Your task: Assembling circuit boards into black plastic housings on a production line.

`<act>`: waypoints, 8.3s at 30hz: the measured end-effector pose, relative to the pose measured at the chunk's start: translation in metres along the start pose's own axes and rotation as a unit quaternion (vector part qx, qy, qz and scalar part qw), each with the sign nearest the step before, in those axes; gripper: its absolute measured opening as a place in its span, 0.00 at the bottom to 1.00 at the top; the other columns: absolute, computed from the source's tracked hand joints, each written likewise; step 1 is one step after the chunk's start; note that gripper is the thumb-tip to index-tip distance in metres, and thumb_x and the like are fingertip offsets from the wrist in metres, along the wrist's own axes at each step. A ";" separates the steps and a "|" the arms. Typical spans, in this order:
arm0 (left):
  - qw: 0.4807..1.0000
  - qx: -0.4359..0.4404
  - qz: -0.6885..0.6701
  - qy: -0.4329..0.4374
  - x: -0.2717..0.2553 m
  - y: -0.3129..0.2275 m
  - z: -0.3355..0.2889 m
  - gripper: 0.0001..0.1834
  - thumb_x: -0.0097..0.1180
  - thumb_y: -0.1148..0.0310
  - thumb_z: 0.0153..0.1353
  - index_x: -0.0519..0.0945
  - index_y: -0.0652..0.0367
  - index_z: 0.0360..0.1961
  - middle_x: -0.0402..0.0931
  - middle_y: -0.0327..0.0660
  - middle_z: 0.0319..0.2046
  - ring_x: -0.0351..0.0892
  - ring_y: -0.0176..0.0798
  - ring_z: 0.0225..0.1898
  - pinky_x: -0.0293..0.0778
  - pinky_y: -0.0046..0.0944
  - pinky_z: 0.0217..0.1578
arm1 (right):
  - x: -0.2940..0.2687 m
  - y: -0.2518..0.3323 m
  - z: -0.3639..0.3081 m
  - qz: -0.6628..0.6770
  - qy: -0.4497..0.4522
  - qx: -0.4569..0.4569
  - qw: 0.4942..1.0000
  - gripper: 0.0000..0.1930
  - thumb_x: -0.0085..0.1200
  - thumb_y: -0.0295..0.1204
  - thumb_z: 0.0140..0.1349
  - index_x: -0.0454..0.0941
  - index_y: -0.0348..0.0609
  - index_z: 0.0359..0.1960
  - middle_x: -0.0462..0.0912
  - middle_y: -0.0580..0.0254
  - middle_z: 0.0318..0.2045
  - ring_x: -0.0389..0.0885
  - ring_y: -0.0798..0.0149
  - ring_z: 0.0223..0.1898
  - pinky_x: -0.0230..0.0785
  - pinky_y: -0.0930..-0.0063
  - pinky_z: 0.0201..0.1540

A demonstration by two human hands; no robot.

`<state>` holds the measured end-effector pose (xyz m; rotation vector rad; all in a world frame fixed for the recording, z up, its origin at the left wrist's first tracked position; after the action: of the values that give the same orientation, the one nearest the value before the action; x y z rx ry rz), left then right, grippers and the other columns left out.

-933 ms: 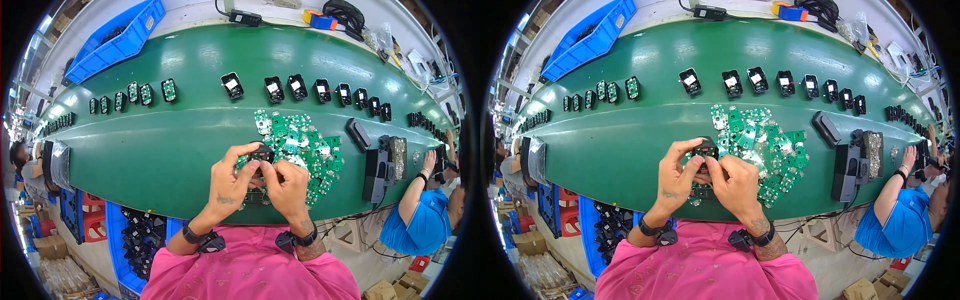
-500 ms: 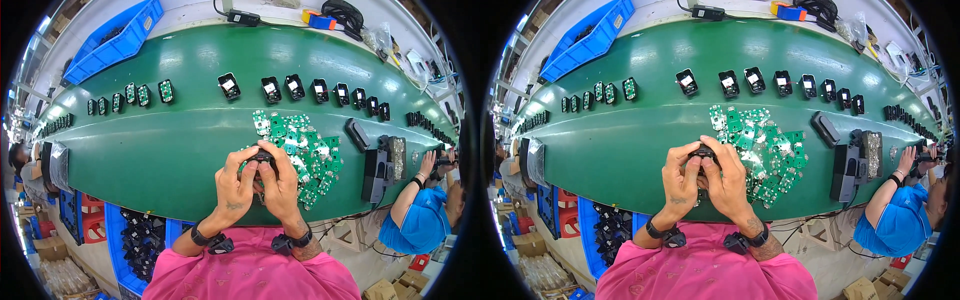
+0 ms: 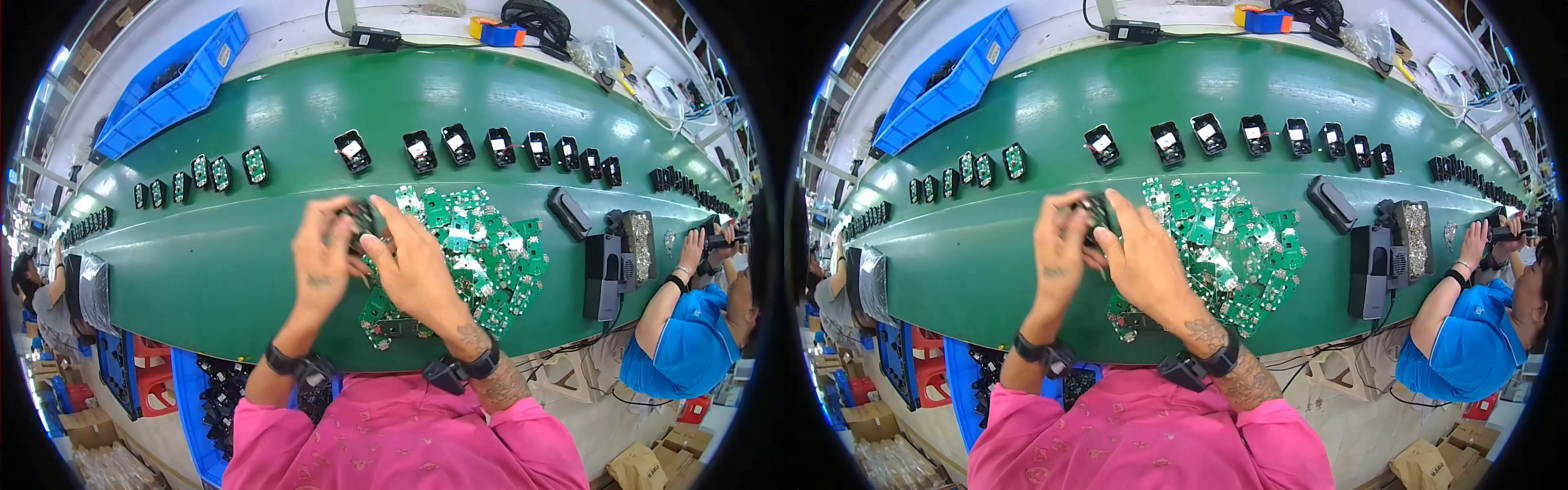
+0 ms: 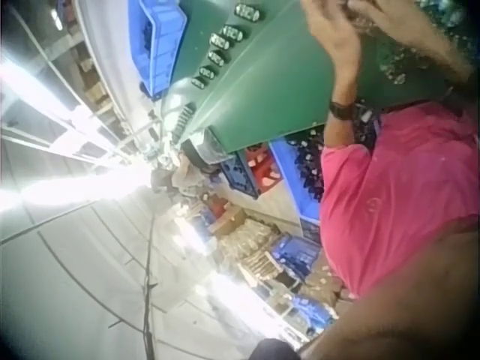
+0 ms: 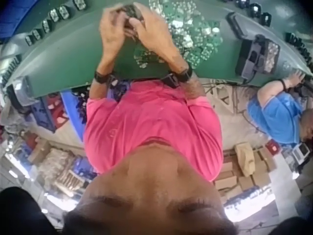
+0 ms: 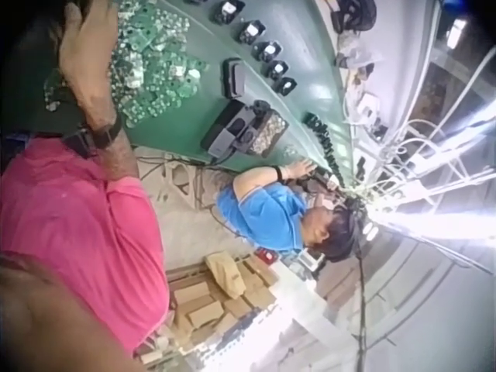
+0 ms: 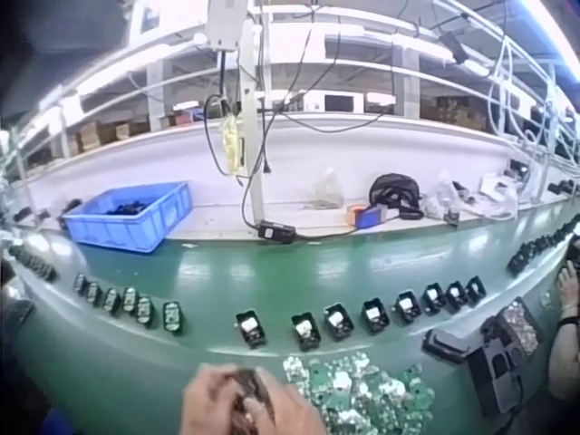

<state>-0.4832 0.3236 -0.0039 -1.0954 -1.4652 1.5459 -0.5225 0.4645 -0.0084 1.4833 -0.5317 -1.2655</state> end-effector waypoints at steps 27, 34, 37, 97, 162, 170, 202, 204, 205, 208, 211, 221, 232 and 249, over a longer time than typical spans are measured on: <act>0.827 0.299 0.450 0.156 0.023 -0.011 0.052 0.39 0.72 0.68 0.40 0.75 0.57 0.59 0.76 0.48 0.52 0.82 0.54 0.45 0.81 0.47 0.41 | -0.051 -0.039 0.028 0.286 0.231 0.070 0.927 0.30 0.61 0.18 0.56 0.68 0.36 0.61 0.79 0.65 0.34 0.78 0.76 0.32 0.72 0.78 0.35; 0.966 0.048 0.018 0.251 0.027 -0.004 0.009 0.28 0.63 0.77 0.48 0.76 0.55 0.54 0.63 0.47 0.59 0.83 0.43 0.46 0.82 0.37 0.39 | -0.066 -0.028 -0.001 0.413 0.215 0.151 0.872 0.16 0.62 0.18 0.57 0.74 0.36 0.47 0.82 0.63 0.38 0.81 0.76 0.32 0.67 0.87 0.25; 0.976 0.021 -0.026 0.216 0.028 0.017 -0.003 0.24 0.61 0.79 0.51 0.77 0.58 0.52 0.58 0.47 0.62 0.81 0.41 0.48 0.81 0.34 0.41 | -0.054 -0.023 -0.010 0.443 0.184 0.118 0.870 0.24 0.62 0.19 0.59 0.69 0.36 0.56 0.82 0.60 0.38 0.80 0.77 0.28 0.62 0.87 0.20; 0.974 -0.074 -0.115 0.181 0.049 0.008 -0.044 0.31 0.55 0.77 0.64 0.65 0.64 0.69 0.73 0.44 0.58 0.74 0.32 0.54 0.71 0.32 0.54 | -0.061 -0.020 -0.046 0.054 -0.087 -0.022 0.995 0.18 0.64 0.23 0.57 0.78 0.40 0.51 0.79 0.59 0.46 0.79 0.67 0.46 0.73 0.75 0.43; 0.985 0.097 0.053 0.134 0.078 -0.001 -0.045 0.33 0.58 0.90 0.52 0.76 0.57 0.61 0.69 0.48 0.58 0.86 0.37 0.42 0.84 0.32 0.41 | -0.081 -0.041 -0.054 0.333 -0.039 0.105 0.936 0.07 0.60 0.24 0.65 0.79 0.34 0.29 0.79 0.66 0.25 0.74 0.79 0.19 0.63 0.85 0.19; 0.975 0.149 0.151 0.074 0.087 0.009 -0.043 0.32 0.57 0.89 0.51 0.80 0.55 0.59 0.76 0.46 0.52 0.80 0.22 0.30 0.74 0.24 0.29 | -0.091 -0.044 -0.053 0.177 0.062 0.092 0.978 0.12 0.61 0.31 0.66 0.78 0.37 0.26 0.74 0.75 0.16 0.67 0.83 0.17 0.57 0.82 0.18; 0.991 -0.023 -0.095 0.092 0.096 0.001 -0.041 0.17 0.46 0.72 0.72 0.69 0.63 0.60 0.78 0.47 0.47 0.82 0.34 0.41 0.85 0.29 0.27 | -0.073 -0.040 -0.046 0.131 0.005 0.047 0.990 0.21 0.46 0.30 0.74 0.65 0.40 0.66 0.79 0.60 0.41 0.75 0.72 0.36 0.71 0.76 0.37; 0.992 -0.014 -0.085 0.089 0.097 0.001 -0.042 0.17 0.47 0.72 0.72 0.70 0.63 0.60 0.78 0.48 0.47 0.82 0.34 0.41 0.85 0.29 0.26 | -0.072 -0.035 -0.044 0.144 -0.018 0.049 0.988 0.20 0.47 0.30 0.73 0.68 0.40 0.65 0.81 0.59 0.40 0.76 0.71 0.34 0.71 0.75 0.35; 0.993 -0.006 -0.085 0.083 0.097 0.003 -0.042 0.17 0.47 0.72 0.72 0.69 0.63 0.60 0.78 0.48 0.47 0.83 0.35 0.40 0.84 0.29 0.26 | -0.072 -0.035 -0.044 0.144 -0.018 0.049 0.988 0.20 0.47 0.30 0.73 0.68 0.40 0.65 0.81 0.59 0.40 0.76 0.71 0.34 0.71 0.75 0.35; 0.992 -0.030 -0.092 0.085 0.095 0.001 -0.041 0.16 0.48 0.73 0.72 0.70 0.64 0.59 0.78 0.50 0.47 0.84 0.36 0.35 0.84 0.30 0.25 | -0.081 -0.035 -0.042 0.070 -0.025 0.002 0.997 0.19 0.47 0.30 0.73 0.71 0.39 0.63 0.82 0.56 0.38 0.78 0.68 0.31 0.71 0.72 0.33; 0.990 -0.052 -0.102 0.083 0.095 0.001 -0.040 0.16 0.48 0.74 0.71 0.71 0.65 0.58 0.78 0.51 0.47 0.85 0.37 0.29 0.84 0.31 0.23 | -0.088 -0.035 -0.038 0.009 0.041 0.033 0.999 0.18 0.47 0.29 0.73 0.72 0.40 0.62 0.82 0.52 0.36 0.78 0.64 0.27 0.71 0.69 0.32; 0.996 0.009 -0.073 0.053 0.096 0.007 -0.040 0.16 0.48 0.72 0.71 0.71 0.65 0.58 0.80 0.50 0.44 0.84 0.34 0.26 0.81 0.30 0.21 | -0.078 -0.029 -0.035 0.120 0.004 0.039 0.992 0.18 0.44 0.28 0.73 0.71 0.40 0.62 0.81 0.52 0.35 0.79 0.62 0.28 0.71 0.68 0.32; 0.994 -0.013 -0.085 0.072 0.099 0.007 -0.037 0.16 0.49 0.72 0.71 0.71 0.63 0.58 0.80 0.51 0.45 0.81 0.32 0.19 0.76 0.29 0.17 | -0.090 -0.031 -0.033 -0.024 -0.006 -0.036 0.999 0.19 0.47 0.30 0.72 0.70 0.40 0.63 0.80 0.47 0.27 0.79 0.50 0.24 0.69 0.61 0.29; 0.991 0.132 0.009 0.002 0.105 -0.002 -0.051 0.14 0.52 0.75 0.70 0.74 0.61 0.55 0.80 0.52 0.48 0.83 0.33 0.24 0.78 0.31 0.22 | -0.083 -0.034 -0.035 0.164 -0.008 -0.071 0.984 0.20 0.50 0.26 0.71 0.71 0.42 0.64 0.80 0.63 0.42 0.76 0.73 0.37 0.72 0.78 0.41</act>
<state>-0.4748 0.4398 -0.0113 -0.9568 -1.2089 1.6922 -0.5285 0.5609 -0.0082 1.2099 -0.6538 -1.0334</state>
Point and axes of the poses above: each hand's wrist, its own z-axis towards the middle knuckle, its own x-axis out of the palm, y = z × x, the point moved 2 cm from there along z, towards the middle knuckle
